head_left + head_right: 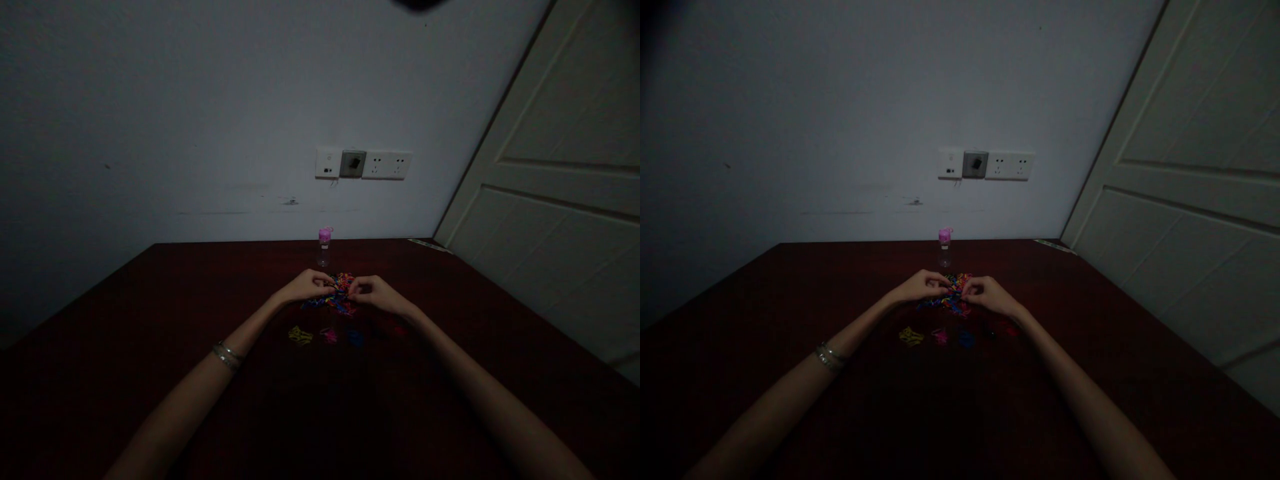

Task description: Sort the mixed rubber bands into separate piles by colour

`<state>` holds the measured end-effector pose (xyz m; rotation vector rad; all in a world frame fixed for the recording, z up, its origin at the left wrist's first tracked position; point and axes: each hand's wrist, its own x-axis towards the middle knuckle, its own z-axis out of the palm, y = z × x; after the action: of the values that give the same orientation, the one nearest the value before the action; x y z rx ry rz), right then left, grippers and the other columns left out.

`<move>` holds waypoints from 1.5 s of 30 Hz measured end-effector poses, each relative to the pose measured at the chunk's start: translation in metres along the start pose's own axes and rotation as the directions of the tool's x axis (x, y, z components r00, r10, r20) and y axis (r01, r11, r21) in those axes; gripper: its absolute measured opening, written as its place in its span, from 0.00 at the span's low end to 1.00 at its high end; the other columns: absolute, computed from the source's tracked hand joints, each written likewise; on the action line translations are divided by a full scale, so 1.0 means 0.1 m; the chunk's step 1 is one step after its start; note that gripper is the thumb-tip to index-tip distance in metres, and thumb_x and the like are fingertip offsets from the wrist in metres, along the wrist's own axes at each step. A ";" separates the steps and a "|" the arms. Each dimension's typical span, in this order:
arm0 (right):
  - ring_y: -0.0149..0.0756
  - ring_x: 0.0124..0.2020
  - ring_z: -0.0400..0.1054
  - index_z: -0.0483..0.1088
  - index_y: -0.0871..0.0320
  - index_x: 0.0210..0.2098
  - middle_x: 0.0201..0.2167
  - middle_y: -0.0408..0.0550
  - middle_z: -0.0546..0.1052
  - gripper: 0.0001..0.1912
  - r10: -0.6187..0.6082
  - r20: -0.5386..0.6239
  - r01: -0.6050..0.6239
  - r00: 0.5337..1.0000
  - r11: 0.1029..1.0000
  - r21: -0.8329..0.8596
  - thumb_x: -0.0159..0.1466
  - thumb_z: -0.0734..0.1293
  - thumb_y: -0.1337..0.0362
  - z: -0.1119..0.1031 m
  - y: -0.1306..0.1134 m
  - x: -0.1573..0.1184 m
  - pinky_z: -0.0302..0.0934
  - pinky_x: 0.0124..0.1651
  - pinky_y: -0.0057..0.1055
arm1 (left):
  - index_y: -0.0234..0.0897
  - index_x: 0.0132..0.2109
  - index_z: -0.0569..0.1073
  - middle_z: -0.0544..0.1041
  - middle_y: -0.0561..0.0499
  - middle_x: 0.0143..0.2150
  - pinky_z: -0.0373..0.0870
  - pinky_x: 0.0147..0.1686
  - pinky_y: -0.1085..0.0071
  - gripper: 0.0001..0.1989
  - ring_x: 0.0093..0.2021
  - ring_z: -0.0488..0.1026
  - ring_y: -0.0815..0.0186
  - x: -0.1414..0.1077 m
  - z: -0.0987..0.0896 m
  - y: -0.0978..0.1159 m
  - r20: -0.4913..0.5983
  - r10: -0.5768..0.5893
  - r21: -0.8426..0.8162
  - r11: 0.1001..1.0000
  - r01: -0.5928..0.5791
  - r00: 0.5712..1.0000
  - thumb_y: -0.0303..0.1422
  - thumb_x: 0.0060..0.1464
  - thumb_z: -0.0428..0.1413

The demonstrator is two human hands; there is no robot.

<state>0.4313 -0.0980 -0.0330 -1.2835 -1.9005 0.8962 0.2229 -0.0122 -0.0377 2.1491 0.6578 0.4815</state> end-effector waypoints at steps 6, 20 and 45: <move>0.29 0.26 0.63 0.68 0.62 0.27 0.22 0.42 0.70 0.09 0.021 -0.031 -0.018 0.999 0.996 0.090 0.50 0.66 0.61 0.03 -0.02 0.00 0.58 0.31 0.27 | 0.31 0.43 0.73 0.62 0.57 0.20 0.49 0.20 0.78 0.18 0.20 0.56 0.75 0.00 0.23 0.09 0.155 0.004 -0.030 1.000 0.000 0.988 0.37 0.45 0.55; 0.30 0.26 0.66 0.70 0.62 0.28 0.22 0.43 0.72 0.12 0.033 -0.017 -0.031 0.999 0.992 0.126 0.49 0.68 0.59 0.08 0.02 0.01 0.60 0.31 0.27 | 0.30 0.35 0.75 0.64 0.56 0.21 0.50 0.21 0.78 0.13 0.22 0.55 0.74 0.02 0.32 0.02 0.054 0.104 0.035 0.994 -0.106 0.993 0.34 0.48 0.50; 0.29 0.26 0.66 0.69 0.63 0.32 0.27 0.47 0.74 0.11 0.173 0.116 -0.181 0.978 0.981 0.064 0.49 0.66 0.64 -0.20 0.09 -0.13 0.59 0.25 0.24 | 0.31 0.33 0.75 0.70 0.52 0.25 0.53 0.23 0.78 0.14 0.24 0.60 0.73 0.01 0.29 0.00 -0.027 0.109 0.140 0.985 -0.104 0.994 0.36 0.51 0.49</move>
<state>0.4562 -0.1038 -0.0312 -1.4001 -1.8387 1.1398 0.2394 -0.0288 -0.0545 2.3210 0.6128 0.5451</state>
